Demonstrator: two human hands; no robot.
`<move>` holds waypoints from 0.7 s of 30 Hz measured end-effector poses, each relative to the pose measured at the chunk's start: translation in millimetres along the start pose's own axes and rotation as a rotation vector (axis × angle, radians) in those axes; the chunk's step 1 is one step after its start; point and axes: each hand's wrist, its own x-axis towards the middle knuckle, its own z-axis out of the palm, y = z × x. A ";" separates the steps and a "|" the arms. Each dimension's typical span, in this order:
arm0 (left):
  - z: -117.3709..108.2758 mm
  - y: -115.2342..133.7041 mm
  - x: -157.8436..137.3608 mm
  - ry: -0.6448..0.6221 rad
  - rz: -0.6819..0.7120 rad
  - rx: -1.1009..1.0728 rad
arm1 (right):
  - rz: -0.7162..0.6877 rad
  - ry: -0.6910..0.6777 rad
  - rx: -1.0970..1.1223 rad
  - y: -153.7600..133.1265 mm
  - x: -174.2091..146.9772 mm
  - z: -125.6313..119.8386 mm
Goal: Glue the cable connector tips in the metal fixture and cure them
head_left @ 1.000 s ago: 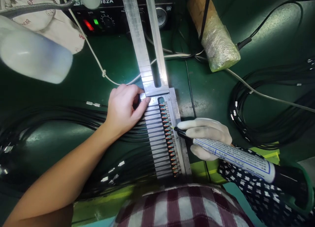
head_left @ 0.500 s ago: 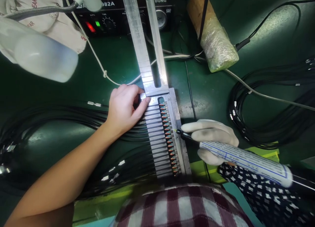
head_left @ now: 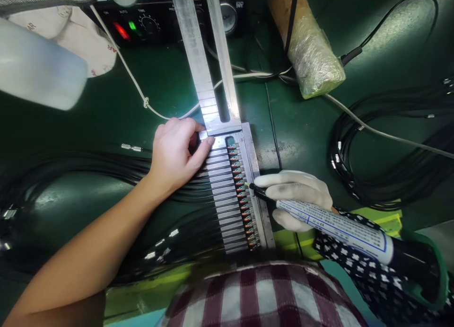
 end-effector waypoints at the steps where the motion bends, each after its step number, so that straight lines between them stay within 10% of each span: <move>1: 0.3 -0.3 0.0 0.005 0.001 0.001 | 0.003 0.000 0.000 0.1 -0.1 -0.1; 21: 3.2 -2.9 -1.2 0.017 -0.003 -0.021 | 0.019 0.002 0.021 -3.1 -1.2 -1.9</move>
